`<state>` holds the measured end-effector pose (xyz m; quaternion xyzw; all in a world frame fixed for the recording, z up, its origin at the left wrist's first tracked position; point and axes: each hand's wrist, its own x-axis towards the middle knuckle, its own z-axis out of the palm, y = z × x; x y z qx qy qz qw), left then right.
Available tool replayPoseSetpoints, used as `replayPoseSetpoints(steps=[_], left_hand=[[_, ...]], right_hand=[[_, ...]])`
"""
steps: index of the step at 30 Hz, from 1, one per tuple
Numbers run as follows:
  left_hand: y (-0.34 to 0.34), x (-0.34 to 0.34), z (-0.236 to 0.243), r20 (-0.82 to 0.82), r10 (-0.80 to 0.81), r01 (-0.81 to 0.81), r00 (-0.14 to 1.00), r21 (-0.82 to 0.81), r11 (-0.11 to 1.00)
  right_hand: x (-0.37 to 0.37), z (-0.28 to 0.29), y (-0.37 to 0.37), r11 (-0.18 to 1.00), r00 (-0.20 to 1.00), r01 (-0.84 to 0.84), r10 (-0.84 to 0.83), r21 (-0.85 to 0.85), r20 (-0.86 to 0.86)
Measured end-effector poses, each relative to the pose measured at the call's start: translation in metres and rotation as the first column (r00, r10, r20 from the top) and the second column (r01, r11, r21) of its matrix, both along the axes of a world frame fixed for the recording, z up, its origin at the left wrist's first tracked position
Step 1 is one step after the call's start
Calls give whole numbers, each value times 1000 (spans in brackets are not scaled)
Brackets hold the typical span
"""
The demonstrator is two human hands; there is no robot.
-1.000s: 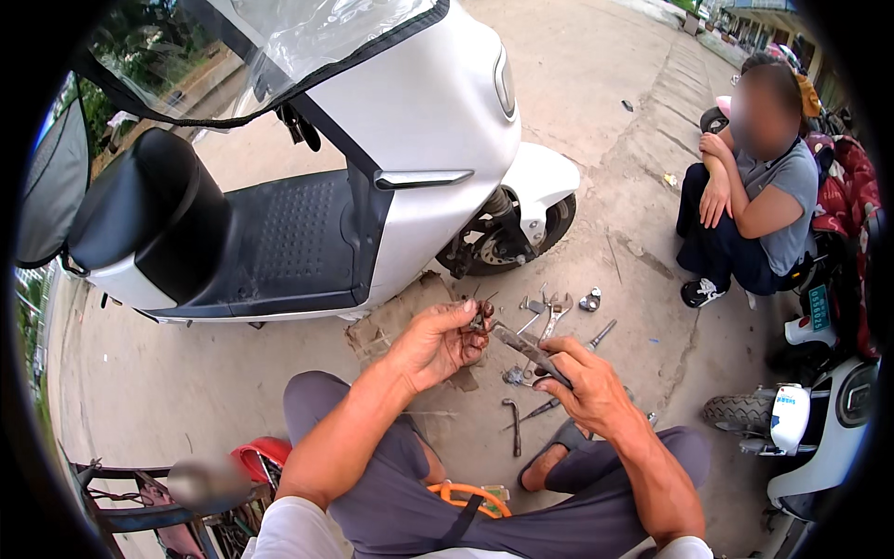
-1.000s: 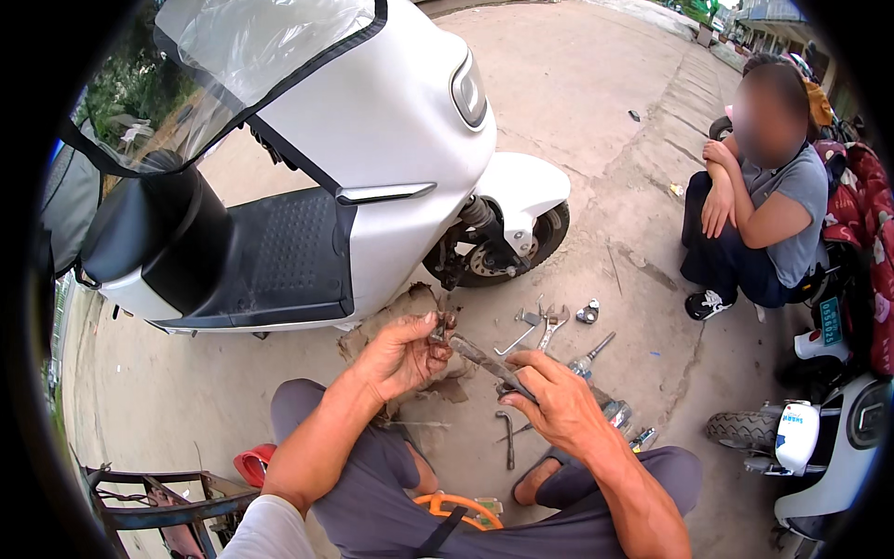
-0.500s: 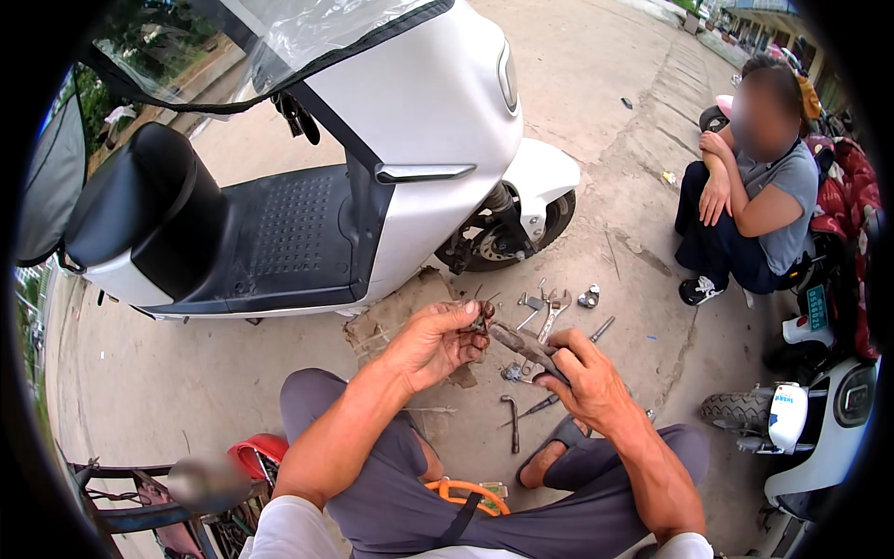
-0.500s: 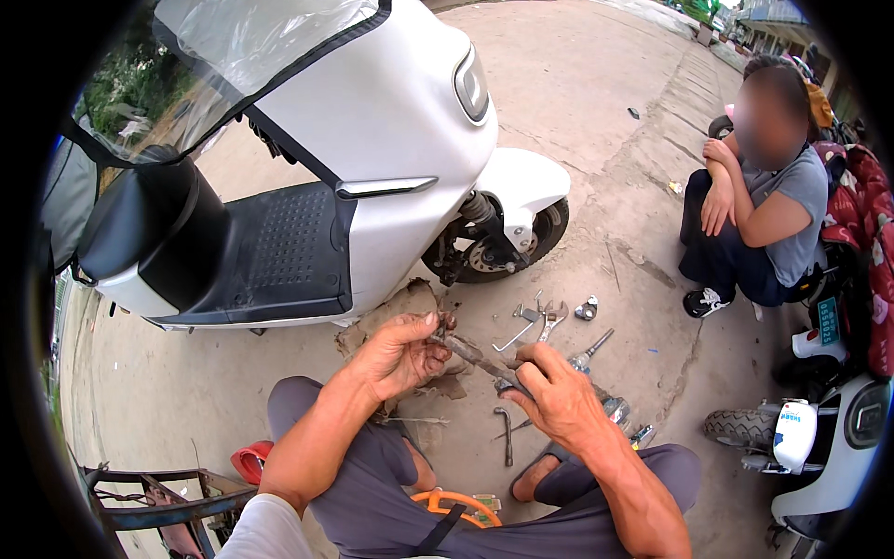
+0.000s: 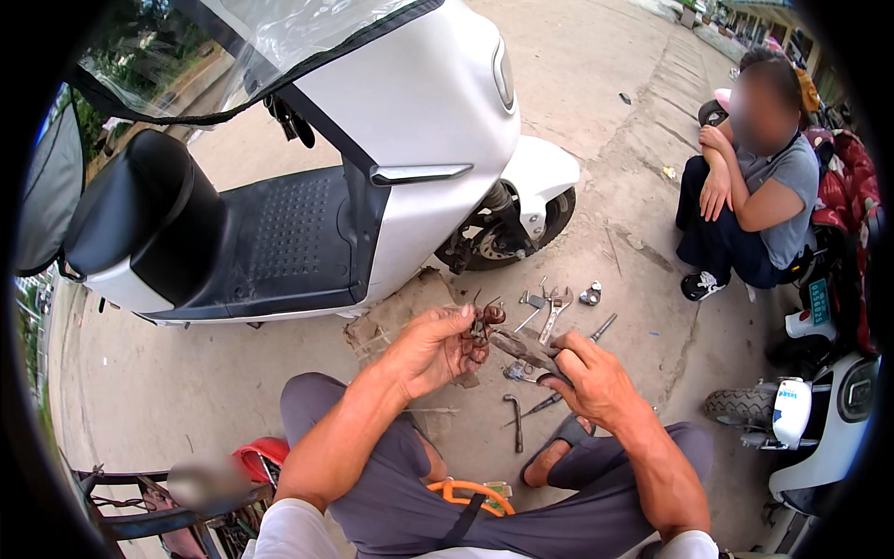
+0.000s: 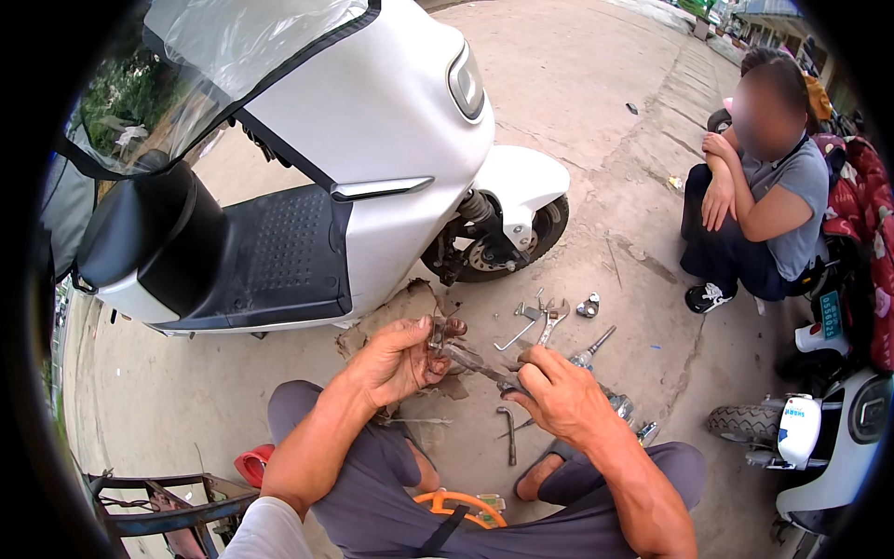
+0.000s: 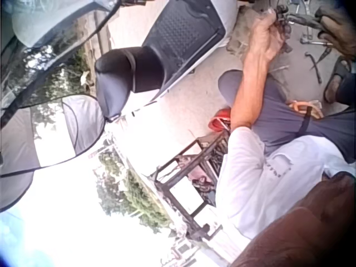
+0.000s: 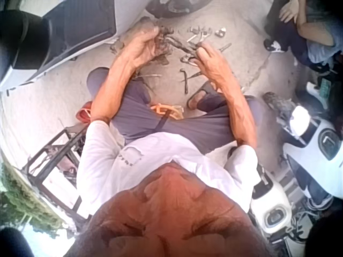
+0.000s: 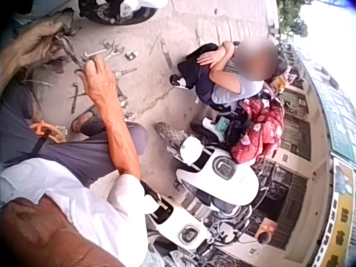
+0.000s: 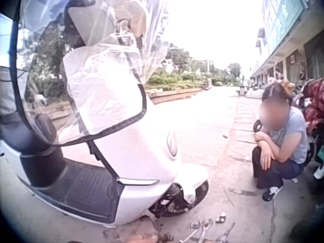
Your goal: The person sits on the ground next to a white scooter and disassembles a brake caliper. They remove brake pads and use pliers to manipulate a small metal pin or spring within the caliper assembly. Various tools and parts are scattered on the ground nearby.
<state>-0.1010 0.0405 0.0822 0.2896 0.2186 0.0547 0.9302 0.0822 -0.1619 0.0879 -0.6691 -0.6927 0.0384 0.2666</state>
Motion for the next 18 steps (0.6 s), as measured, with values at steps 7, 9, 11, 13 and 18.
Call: replayPoseSetpoints(steps=[7, 9, 11, 13, 18], left_hand=[[0, -3, -4, 74, -47, 48, 996, -8, 999], [0, -4, -8, 88, -40, 43, 995, -32, 999], [0, -2, -9, 95, -38, 43, 995, -53, 998], [-2, -1, -6, 76, 0, 3, 997, -37, 999], [-5, 0, 2, 20, 38, -38, 999, 21, 999]], right_hand=[[-2, 2, 1, 1000, 999, -19, 19, -12, -32], [-3, 1, 0, 1000, 999, -20, 20, -13, -33], [-2, 0, -1, 1000, 999, -17, 17, -11, -39], [-3, -1, -1, 1000, 1000, -9, 9, -15, -29], [-5, 0, 1, 1000, 1000, 4, -4, 5, -18]])
